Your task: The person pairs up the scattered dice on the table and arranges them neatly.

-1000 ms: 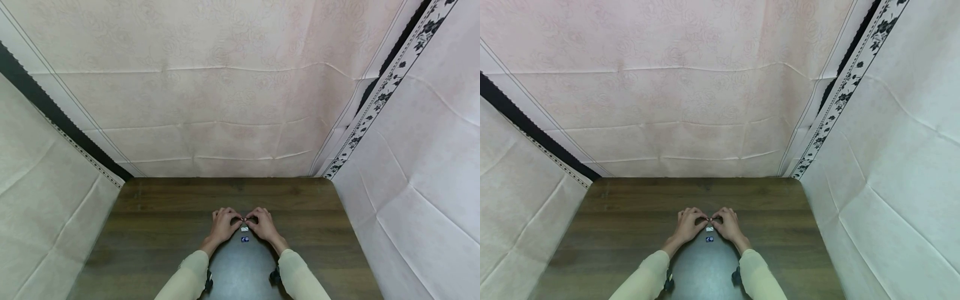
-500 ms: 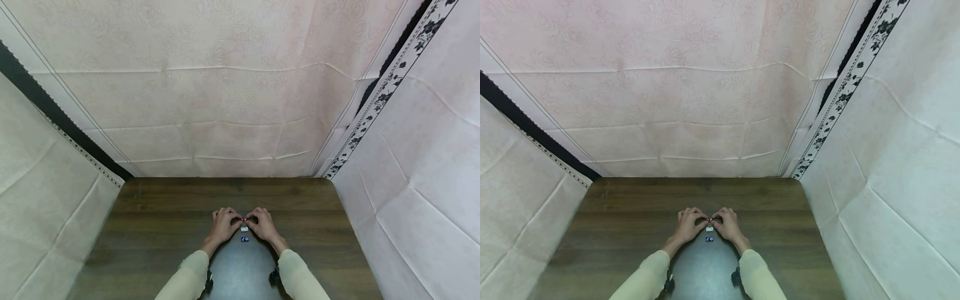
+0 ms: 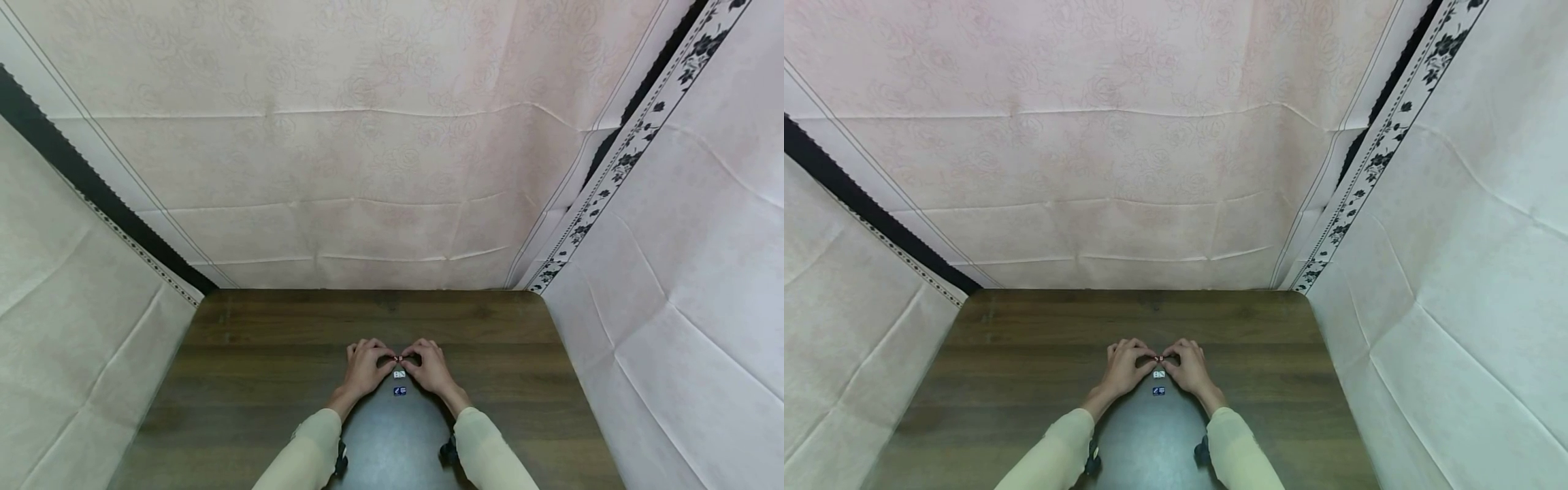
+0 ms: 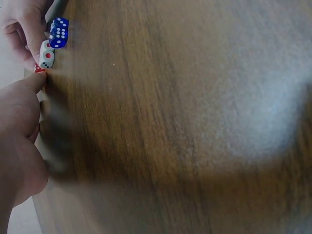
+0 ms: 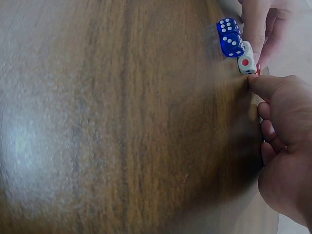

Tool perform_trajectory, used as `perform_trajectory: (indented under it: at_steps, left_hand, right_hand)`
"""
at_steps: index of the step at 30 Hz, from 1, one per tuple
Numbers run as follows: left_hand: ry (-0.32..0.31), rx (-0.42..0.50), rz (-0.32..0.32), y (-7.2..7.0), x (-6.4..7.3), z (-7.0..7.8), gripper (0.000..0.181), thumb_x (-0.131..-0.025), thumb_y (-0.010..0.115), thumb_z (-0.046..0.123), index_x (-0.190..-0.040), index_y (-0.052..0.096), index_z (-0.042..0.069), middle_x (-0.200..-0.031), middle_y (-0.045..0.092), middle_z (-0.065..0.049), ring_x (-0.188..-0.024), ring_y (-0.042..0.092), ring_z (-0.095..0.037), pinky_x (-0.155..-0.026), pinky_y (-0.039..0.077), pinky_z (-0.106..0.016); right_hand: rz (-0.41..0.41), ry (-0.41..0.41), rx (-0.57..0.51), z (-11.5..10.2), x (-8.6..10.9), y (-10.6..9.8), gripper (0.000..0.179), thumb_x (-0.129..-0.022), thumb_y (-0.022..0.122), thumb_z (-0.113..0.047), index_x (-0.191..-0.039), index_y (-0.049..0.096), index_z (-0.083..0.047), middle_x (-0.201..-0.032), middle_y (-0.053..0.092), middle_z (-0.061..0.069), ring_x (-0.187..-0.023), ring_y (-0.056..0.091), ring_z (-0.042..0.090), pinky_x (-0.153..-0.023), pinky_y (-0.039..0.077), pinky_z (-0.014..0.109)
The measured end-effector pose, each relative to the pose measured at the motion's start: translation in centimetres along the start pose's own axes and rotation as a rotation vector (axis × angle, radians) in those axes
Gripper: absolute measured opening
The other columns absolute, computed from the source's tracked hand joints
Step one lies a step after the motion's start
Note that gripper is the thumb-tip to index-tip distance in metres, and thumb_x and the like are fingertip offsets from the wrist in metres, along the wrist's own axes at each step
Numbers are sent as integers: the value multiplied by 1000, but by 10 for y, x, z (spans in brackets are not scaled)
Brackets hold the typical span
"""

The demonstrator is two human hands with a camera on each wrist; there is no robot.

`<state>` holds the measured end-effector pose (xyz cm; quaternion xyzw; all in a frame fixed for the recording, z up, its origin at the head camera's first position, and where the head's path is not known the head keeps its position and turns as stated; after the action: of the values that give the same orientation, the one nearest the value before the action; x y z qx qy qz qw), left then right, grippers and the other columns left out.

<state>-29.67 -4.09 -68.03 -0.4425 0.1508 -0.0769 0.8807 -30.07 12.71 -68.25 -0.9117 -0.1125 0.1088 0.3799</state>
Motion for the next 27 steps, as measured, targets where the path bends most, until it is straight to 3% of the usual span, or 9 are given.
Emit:
perform_trajectory:
  at_steps: [19,27]
  left_hand:
    - [27,28,28,1,2,-1,14,-101,88,31,-113,90,22,-117,77,-2,-114,65,-31,-107,36,-64]
    - [38,1,36,0,1,-1,14,-100,89,31,-112,89,24,-115,77,0,-111,65,-27,-106,39,-63]
  right_hand:
    - [-3,10,4,2,0,1,10,-104,84,-20,-114,85,-17,-117,74,2,-114,63,25,-108,47,58]
    - [-1,6,10,1,0,1,9,-104,85,-20,-113,85,-18,-116,74,1,-114,63,24,-107,47,57]
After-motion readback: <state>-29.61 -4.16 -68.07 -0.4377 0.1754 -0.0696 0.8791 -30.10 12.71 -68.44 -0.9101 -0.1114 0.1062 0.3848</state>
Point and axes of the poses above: each hand's wrist, its own x-axis away from the middle knuckle, its own y-axis out of the palm, z = x × y, the point moved 8 cm from there along -x, towards the middle knuckle
